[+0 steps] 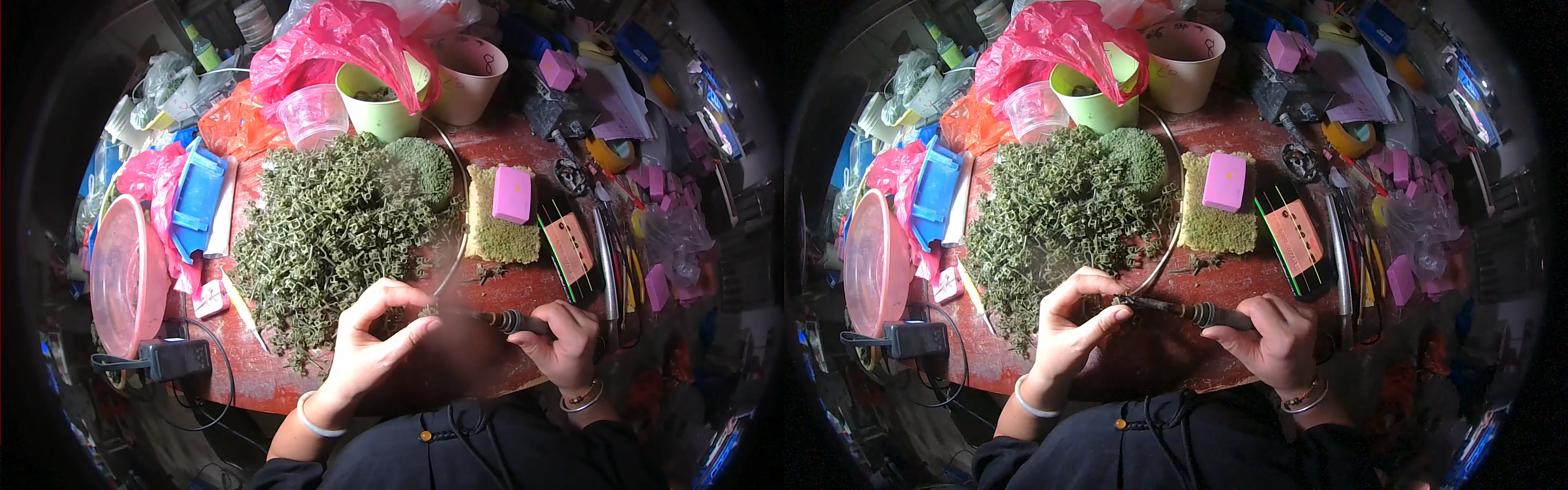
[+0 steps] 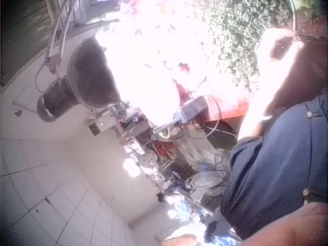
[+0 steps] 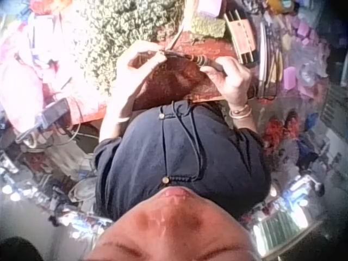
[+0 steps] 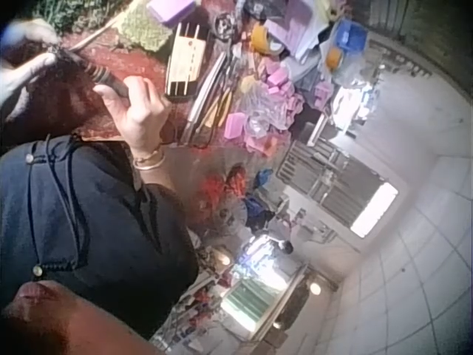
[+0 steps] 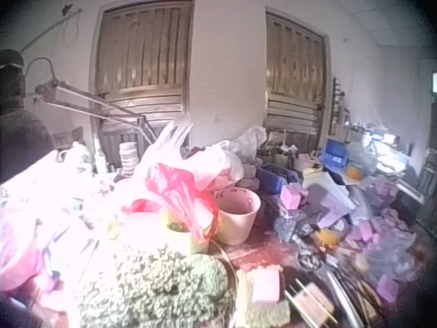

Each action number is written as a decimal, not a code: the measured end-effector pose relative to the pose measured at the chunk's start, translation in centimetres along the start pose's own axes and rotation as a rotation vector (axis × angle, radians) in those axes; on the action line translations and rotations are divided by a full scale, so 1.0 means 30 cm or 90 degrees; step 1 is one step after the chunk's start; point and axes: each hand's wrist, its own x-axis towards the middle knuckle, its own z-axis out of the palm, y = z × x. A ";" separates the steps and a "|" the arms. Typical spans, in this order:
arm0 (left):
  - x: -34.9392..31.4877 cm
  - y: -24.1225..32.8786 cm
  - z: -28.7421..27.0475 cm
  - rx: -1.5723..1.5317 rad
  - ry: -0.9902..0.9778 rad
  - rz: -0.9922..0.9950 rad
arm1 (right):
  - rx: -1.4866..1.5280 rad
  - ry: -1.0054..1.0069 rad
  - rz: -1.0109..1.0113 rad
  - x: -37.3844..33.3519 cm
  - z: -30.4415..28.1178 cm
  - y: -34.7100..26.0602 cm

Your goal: Using a soldering iron to attach dried moss or foliage to a circular wire frame to create a decoration.

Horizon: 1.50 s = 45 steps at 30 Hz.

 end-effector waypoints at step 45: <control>-0.006 0.007 -0.022 -0.282 -0.059 -0.194 | 0.052 -0.028 0.004 0.013 0.007 -0.022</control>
